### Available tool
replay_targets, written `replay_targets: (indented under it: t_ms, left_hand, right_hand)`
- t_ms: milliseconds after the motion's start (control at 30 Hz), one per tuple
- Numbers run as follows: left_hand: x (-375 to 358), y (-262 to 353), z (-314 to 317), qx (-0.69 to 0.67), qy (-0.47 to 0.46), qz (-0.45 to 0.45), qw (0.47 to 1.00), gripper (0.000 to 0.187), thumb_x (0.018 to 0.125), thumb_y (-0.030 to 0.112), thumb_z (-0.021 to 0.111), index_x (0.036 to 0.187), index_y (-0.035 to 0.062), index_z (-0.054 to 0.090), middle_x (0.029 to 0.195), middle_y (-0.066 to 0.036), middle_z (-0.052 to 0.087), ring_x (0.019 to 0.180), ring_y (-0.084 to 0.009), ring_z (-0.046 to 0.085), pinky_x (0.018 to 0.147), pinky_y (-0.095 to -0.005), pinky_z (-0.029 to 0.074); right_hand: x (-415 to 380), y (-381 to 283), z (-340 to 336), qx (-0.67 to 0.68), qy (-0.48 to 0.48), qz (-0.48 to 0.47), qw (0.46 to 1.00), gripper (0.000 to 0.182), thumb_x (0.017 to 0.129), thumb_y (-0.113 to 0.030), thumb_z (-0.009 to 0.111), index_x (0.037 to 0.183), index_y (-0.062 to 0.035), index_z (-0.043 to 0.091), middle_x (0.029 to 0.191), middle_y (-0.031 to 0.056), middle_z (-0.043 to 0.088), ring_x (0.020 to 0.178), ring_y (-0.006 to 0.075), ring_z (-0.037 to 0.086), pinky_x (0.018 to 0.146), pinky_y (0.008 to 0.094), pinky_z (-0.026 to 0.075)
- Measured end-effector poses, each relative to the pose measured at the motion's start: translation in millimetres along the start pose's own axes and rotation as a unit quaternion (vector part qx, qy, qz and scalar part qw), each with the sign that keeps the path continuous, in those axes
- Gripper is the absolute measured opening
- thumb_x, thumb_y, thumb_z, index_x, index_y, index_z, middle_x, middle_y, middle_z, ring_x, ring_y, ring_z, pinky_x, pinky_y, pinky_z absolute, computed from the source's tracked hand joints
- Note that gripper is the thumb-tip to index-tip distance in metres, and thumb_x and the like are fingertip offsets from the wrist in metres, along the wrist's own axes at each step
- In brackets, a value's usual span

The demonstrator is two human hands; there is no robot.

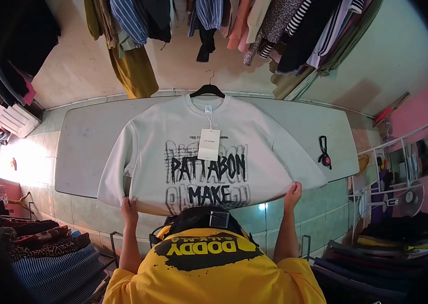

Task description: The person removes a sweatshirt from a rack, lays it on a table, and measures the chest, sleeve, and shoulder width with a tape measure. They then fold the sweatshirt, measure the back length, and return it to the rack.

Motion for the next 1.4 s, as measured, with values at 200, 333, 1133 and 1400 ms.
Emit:
replay_targets:
  t_ms: [200,333,1133,1400]
  left_hand:
    - [-2.0,-1.0,2.4,-0.059,0.053,-0.030,0.996,0.017,0.078,0.015,0.058,0.078,0.0024,0.047,0.060,-0.010,0.046,0.059,-0.0243,0.049,0.056,-0.0360,0.039]
    - [2.9,-3.1,-3.8,-0.064,0.084,-0.026,0.994,0.025,0.075,0.012,0.061,0.094,0.0023,0.049,0.077,-0.010,0.052,0.070,-0.0229,0.051,0.064,-0.0336,0.042]
    - [195.8,-88.6,-148.2,0.536,-0.082,0.072,0.837,0.032,0.074,0.012,0.050,0.105,0.0103,0.051,0.115,-0.009,0.046,0.109,-0.0229,0.043,0.095,-0.0431,0.029]
    - [123.1,91.5,34.1,0.175,-0.094,0.187,0.962,0.066,0.078,0.031,0.054,0.133,0.0079,0.025,0.140,-0.014,0.019,0.130,-0.0322,0.013,0.100,-0.0556,0.011]
  right_hand:
    - [5.1,-39.9,2.8,-0.233,-0.040,0.064,0.970,0.021,0.079,-0.010,0.054,0.098,-0.0040,0.052,0.094,0.0150,0.055,0.094,0.0331,0.049,0.080,0.0387,0.040]
    - [3.4,-103.7,44.9,-0.139,-0.023,-0.150,0.979,0.049,0.074,-0.014,0.059,0.119,-0.0091,0.040,0.114,0.0194,0.043,0.108,0.0378,0.037,0.090,0.0467,0.031]
    - [-46.3,-96.3,117.6,-0.284,-0.254,-0.093,0.920,0.070,0.077,-0.045,0.052,0.136,-0.0227,0.020,0.140,0.0222,0.009,0.128,0.0431,0.010,0.096,0.0631,0.009]
    - [-47.4,-91.0,120.4,-0.287,-0.261,-0.091,0.917,0.073,0.077,-0.048,0.051,0.136,-0.0230,0.016,0.141,0.0213,0.006,0.128,0.0423,0.008,0.095,0.0645,0.010]
Point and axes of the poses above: each hand's wrist, its own x-axis towards the middle knuckle, its own z-axis out of the palm, y = z × x, the point moved 4 cm from there along x, towards the middle knuckle
